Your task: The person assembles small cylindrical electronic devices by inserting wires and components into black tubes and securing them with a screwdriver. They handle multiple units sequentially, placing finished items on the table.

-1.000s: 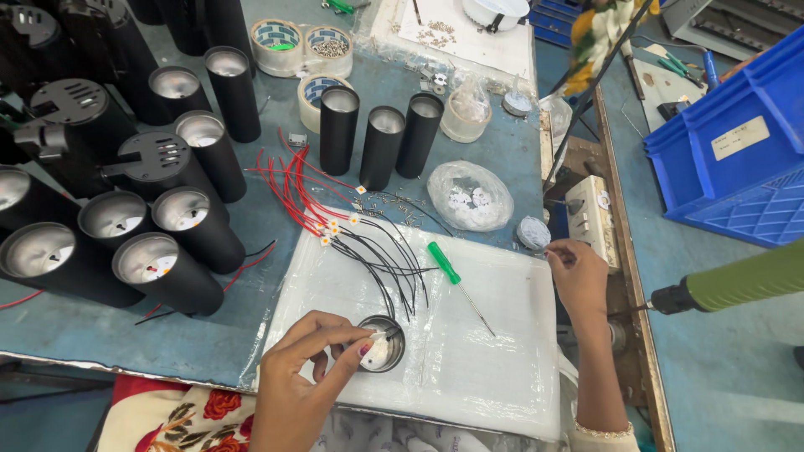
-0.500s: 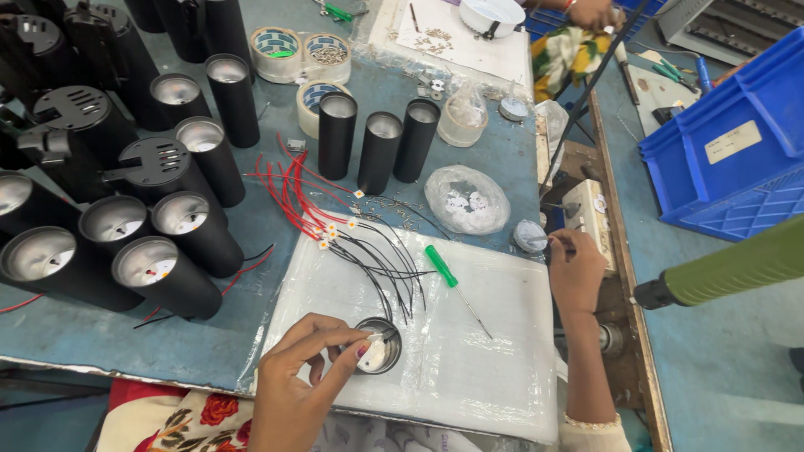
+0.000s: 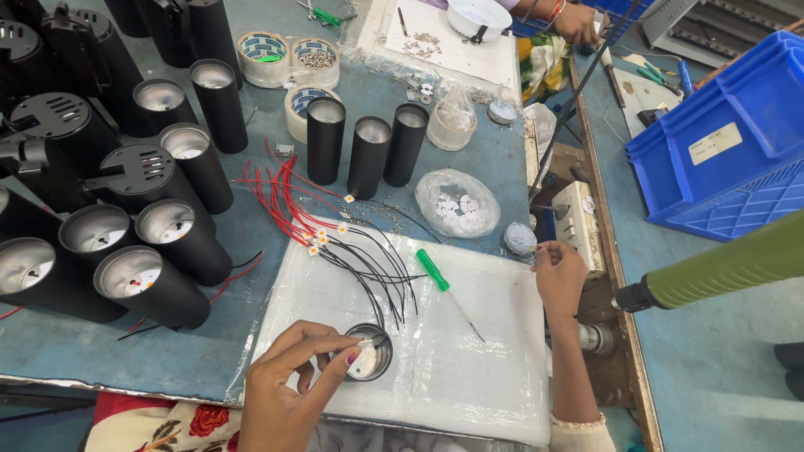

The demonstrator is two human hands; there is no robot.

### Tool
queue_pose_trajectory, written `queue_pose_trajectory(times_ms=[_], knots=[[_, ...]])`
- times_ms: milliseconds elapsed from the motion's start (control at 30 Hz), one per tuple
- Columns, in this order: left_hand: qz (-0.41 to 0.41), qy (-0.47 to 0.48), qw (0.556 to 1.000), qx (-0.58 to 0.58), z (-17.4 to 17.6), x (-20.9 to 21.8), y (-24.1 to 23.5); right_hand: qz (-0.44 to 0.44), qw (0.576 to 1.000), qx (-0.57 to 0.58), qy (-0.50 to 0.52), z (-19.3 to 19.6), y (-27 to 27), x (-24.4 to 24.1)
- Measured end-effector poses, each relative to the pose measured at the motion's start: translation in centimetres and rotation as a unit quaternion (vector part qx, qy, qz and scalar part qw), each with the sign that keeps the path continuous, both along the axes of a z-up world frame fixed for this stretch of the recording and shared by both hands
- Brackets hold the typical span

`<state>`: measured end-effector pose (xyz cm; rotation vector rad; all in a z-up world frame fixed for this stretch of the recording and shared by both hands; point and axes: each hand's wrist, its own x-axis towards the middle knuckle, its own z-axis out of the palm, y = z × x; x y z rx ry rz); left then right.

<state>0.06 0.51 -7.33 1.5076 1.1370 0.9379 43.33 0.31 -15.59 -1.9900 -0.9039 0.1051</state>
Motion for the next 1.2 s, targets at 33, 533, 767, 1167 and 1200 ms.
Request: queue_pose_trajectory(times_ms=[33, 533, 767, 1167, 1200], knots=[[0.000, -0.001, 1.000, 0.004, 0.0, 0.0, 0.0, 0.004, 1.000, 0.010, 0.018, -0.2, 0.0, 0.2], [0.002, -0.024, 1.000, -0.011, 0.2, 0.2, -0.1, 0.048, 0.986, 0.124, 0.100, -0.5, -0.2, 0.2], [-0.004, -0.039, 0.999, 0.001, 0.6, 0.0, -0.2, 0.033, 0.987, 0.144, 0.064, 0.5, -0.2, -0.2], [0.000, -0.043, 0.999, -0.004, 1.2, 0.1, -0.4, 0.035, 0.991, 0.127, -0.021, 1.0, -0.5, -1.2], [0.000, -0.045, 0.999, -0.002, 1.2, 0.2, -0.5, 0.035, 0.991, 0.125, -0.024, 1.0, -0.5, -1.2]])
